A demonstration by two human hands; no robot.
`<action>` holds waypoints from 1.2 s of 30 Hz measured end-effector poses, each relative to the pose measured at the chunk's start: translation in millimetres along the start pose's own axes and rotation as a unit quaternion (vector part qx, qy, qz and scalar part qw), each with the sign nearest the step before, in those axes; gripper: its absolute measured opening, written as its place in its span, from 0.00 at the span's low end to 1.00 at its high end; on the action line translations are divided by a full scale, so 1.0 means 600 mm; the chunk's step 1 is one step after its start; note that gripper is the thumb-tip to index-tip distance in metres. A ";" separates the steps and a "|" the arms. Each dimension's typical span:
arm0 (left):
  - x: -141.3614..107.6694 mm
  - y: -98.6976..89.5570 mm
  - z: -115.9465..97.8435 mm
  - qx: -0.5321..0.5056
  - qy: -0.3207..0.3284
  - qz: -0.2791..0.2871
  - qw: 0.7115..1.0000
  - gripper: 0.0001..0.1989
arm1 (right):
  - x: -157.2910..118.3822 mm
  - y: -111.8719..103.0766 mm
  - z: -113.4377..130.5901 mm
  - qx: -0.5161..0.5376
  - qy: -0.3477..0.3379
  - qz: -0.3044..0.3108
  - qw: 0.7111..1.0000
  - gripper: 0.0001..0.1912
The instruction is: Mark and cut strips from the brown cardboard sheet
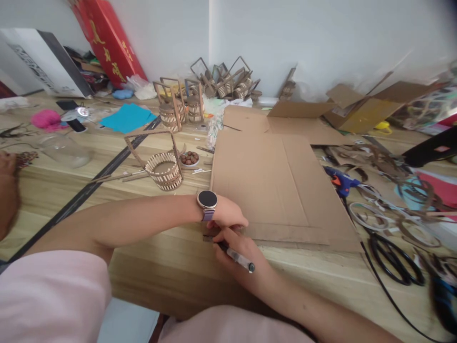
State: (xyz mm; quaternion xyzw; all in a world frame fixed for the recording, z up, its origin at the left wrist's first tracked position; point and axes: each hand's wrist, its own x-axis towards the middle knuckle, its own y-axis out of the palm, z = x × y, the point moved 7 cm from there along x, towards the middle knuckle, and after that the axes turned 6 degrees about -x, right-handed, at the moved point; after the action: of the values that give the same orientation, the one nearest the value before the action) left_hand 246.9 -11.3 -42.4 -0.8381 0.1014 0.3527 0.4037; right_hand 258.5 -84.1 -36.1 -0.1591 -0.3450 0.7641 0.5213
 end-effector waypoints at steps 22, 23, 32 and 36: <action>0.008 -0.001 -0.004 0.035 0.036 -0.009 0.999 0.23 | -0.024 -0.065 -0.057 -0.004 0.086 -0.056 0.995 0.04; 0.007 -0.001 -0.003 0.035 0.041 -0.012 0.998 0.26 | -0.023 -0.062 -0.059 -0.001 0.081 -0.056 0.995 0.04; 0.001 0.003 0.003 0.022 0.039 0.001 0.999 0.41 | -0.032 -0.061 -0.068 -0.002 0.087 -0.052 0.995 0.07; 0.003 0.005 0.002 0.032 0.034 0.009 0.999 0.38 | -0.050 -0.083 -0.085 0.003 0.108 -0.070 0.992 0.09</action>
State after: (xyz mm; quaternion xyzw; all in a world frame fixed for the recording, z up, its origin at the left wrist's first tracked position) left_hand 246.5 -12.3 -46.0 -0.8351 0.1340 0.3242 0.4236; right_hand 335.4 -81.9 -41.2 -0.2144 -0.2944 0.7052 0.6084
